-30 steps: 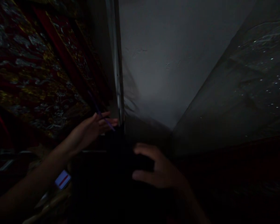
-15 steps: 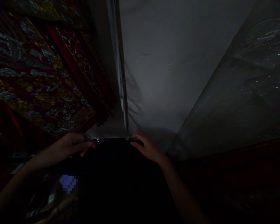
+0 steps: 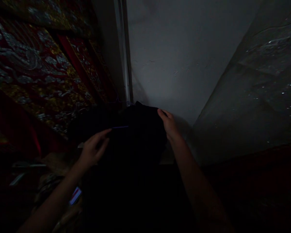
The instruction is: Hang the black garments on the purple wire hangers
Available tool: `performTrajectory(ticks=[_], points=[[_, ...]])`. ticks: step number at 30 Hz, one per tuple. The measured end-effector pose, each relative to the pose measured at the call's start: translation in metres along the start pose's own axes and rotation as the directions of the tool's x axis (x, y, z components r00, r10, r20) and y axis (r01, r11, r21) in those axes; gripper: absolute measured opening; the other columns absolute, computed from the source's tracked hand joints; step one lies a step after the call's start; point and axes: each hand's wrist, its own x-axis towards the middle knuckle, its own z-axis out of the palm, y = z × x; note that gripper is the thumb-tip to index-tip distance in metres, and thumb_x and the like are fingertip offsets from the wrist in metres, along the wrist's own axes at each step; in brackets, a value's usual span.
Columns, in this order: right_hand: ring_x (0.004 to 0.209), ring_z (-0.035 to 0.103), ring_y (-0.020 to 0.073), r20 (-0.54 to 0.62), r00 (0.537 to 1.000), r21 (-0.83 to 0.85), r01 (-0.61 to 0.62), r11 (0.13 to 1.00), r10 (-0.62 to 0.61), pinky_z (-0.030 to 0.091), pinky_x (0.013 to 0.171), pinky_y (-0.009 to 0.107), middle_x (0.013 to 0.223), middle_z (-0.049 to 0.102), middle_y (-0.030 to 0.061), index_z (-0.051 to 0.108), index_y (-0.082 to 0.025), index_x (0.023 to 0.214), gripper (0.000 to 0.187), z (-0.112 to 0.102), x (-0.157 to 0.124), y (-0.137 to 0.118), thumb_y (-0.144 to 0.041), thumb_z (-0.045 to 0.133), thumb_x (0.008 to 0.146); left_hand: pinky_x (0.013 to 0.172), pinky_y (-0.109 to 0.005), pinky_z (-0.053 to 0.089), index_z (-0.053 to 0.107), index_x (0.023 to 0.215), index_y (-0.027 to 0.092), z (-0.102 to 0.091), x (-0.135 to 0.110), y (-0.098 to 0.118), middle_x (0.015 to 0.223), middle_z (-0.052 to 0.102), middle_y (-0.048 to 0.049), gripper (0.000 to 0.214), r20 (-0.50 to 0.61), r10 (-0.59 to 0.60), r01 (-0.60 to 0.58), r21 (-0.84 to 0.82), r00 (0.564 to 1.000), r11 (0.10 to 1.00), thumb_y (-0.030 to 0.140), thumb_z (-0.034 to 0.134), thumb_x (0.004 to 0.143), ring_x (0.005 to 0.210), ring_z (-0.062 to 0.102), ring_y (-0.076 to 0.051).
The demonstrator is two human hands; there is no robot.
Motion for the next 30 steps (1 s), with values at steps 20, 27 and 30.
performTrajectory(ticks=[20,27,30], points=[[0.109,0.065,0.0243,-0.242,0.966,-0.094,0.066,0.993,-0.087,0.052,0.095,0.038,0.106,0.072,0.0057,0.067,-0.022,0.099,0.044,-0.036,-0.032,0.024,-0.061,0.068,0.078,0.086,-0.038,0.055,0.058,0.130,0.027,0.069,-0.024,-0.019,0.111,0.068,-0.0086,0.034,0.358,-0.216,0.204,0.069,0.908,0.976,0.031,0.049,0.097,0.097,0.068,-0.024],[0.110,0.062,0.0223,-0.295,0.943,-0.190,0.099,0.977,-0.153,0.046,0.101,0.039,0.110,0.069,0.0056,0.065,-0.020,0.103,0.043,-0.040,-0.045,0.064,-0.059,0.057,0.086,0.073,-0.034,0.052,0.055,0.079,0.024,0.090,-0.066,-0.006,0.078,0.060,-0.0014,0.019,0.244,-0.315,0.343,-0.084,0.917,0.936,0.038,0.057,0.092,0.076,0.062,-0.020],[0.114,0.058,0.0238,-0.459,0.815,-0.349,0.201,0.915,-0.354,0.043,0.102,0.040,0.116,0.064,0.0071,0.061,-0.021,0.108,0.036,-0.045,-0.067,0.081,-0.051,0.057,0.088,0.075,-0.036,0.053,0.051,0.080,0.026,0.108,-0.085,0.005,0.079,0.059,-0.0016,0.014,0.117,-0.405,0.421,-0.255,0.907,0.870,0.032,0.055,0.092,0.079,0.062,-0.021]])
